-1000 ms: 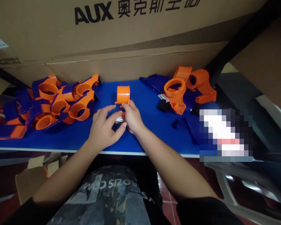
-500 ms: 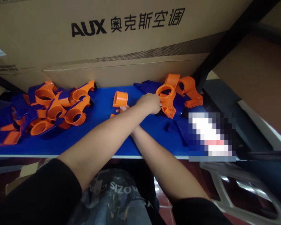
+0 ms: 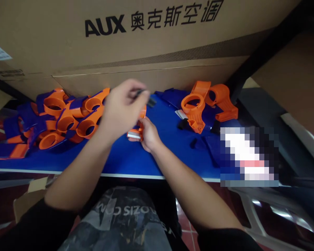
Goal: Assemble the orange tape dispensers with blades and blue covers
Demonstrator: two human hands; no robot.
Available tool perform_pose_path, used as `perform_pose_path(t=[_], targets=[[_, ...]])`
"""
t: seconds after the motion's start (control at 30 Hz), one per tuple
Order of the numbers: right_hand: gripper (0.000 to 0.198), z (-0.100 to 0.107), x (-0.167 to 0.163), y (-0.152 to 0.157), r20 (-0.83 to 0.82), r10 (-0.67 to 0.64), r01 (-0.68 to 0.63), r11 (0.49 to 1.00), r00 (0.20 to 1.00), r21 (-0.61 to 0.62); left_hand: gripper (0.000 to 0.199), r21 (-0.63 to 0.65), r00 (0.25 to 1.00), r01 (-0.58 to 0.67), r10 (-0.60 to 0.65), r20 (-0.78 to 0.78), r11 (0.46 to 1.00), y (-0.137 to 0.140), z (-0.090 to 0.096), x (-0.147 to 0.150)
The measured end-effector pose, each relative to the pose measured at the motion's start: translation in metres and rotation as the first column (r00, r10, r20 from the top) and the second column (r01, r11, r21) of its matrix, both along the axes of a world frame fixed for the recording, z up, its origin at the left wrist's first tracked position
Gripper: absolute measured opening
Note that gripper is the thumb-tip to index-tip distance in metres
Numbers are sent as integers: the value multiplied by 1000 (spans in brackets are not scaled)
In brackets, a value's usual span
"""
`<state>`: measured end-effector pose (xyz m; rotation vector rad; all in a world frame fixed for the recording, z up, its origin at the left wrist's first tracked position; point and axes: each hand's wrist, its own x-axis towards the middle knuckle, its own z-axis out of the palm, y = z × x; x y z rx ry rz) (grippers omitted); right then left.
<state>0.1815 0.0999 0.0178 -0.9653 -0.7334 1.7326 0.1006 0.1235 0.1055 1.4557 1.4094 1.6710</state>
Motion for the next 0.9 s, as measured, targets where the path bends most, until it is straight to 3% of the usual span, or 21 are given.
perform_pose_path(t=[0.07, 0.13, 0.27, 0.47, 0.63, 0.77, 0.9], targets=[[35, 2, 0, 0, 7, 14, -13, 999, 1000, -44, 17, -33, 995, 49, -51, -88, 998, -36, -2, -43], [36, 4, -1, -1, 17, 15, -15, 999, 1000, -49, 18, -63, 996, -8, 3, -87, 998, -67, -15, -70], [36, 6, -3, -6, 29, 51, -51, 999, 998, -17, 19, -173, 995, -13, -5, -104, 985, -97, -48, -81], [30, 7, -7, -9, 38, 37, -37, 999, 999, 16, 18, -215, 985, 53, -86, -148, 975, -98, -67, -69], [27, 7, -7, -9, 59, 20, -21, 1000, 998, 23, 14, -213, 949, 51, -114, -294, 976, -99, -73, -67], [25, 7, -7, -9, 69, 25, -28, 998, 997, 48, 19, -251, 919, 94, -181, -350, 963, -97, -70, -70], [25, 7, -8, -11, 58, 21, -26, 996, 998, 85, 19, -280, 829, 178, -297, -474, 943, -93, -59, -77]])
